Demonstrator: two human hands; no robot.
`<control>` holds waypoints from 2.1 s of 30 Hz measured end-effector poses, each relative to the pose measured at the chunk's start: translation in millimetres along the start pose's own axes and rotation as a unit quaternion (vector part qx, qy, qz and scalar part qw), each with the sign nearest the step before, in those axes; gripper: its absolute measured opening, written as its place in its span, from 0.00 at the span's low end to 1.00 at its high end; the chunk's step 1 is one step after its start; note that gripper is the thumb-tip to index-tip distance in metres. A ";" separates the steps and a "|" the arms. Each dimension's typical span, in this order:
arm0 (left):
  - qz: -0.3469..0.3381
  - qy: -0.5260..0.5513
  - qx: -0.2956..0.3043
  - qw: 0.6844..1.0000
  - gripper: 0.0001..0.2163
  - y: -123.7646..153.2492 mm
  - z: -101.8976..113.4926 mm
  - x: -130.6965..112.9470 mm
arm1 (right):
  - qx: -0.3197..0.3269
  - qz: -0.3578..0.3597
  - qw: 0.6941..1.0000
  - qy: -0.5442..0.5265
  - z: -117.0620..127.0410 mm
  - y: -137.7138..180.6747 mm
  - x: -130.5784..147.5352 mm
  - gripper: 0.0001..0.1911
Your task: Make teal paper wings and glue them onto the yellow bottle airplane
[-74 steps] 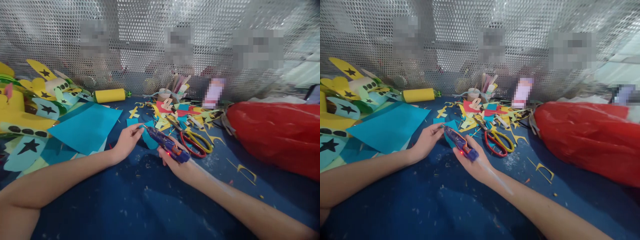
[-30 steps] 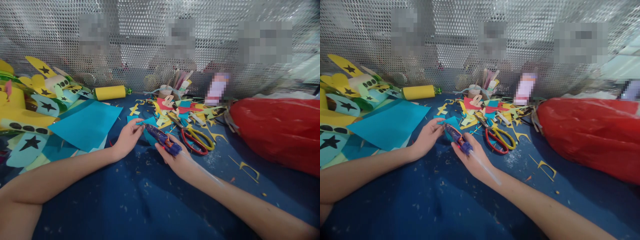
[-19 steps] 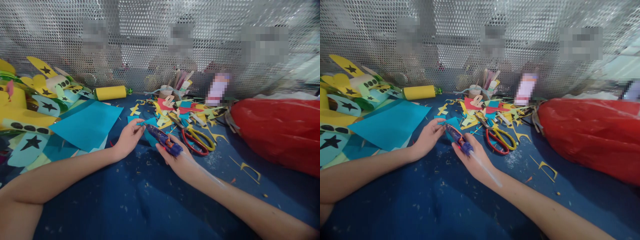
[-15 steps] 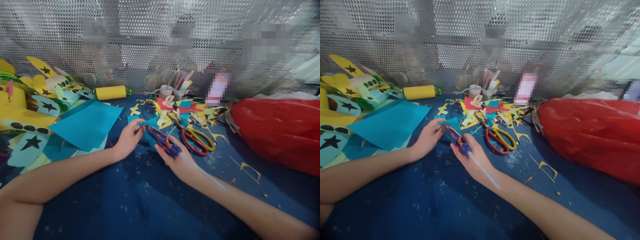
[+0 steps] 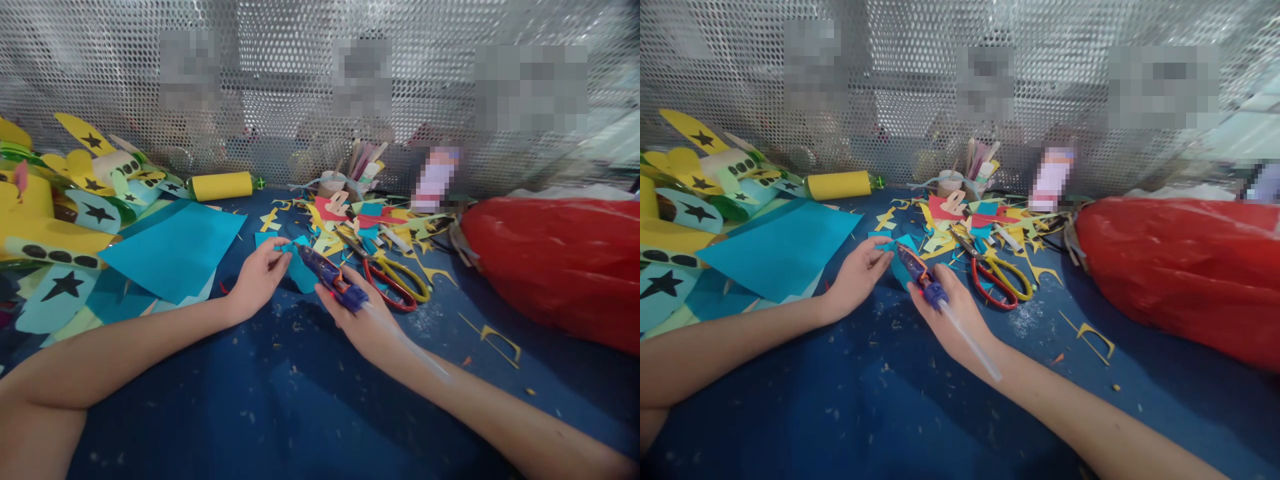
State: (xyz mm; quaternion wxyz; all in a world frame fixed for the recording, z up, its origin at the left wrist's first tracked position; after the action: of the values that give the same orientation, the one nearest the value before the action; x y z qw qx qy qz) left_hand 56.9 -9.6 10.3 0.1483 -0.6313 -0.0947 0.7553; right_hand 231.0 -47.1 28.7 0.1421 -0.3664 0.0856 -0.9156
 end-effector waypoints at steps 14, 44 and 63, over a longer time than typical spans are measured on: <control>0.003 0.059 0.021 0.998 0.11 2.9 0.4 1.1 | 0.032 0.008 0.999 -0.013 -4.9 5.2 3.0 0.13; 0.007 0.053 0.033 0.998 0.10 3.5 -0.5 -1.2 | 0.011 0.020 1.000 0.019 -1.3 3.7 5.1 0.13; 0.001 -0.007 0.007 1.000 0.08 2.1 0.2 -2.2 | -0.018 -0.015 0.998 0.055 9.4 -3.2 1.6 0.14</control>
State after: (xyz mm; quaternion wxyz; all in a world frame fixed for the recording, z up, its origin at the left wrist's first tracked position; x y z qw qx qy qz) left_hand 56.9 -12.3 11.7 0.1513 -0.6254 -0.0899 0.7602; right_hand 235.7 -45.1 37.3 0.1173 -0.3192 0.1043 -0.9346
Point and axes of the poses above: each hand's wrist, its own y-axis away from the middle knuckle, its own z-axis out of the back of the hand, x = y × z, the point moved 3 cm from there along -y, towards the middle knuckle, and after that the axes turned 8 degrees about y, right-handed, at the moved point
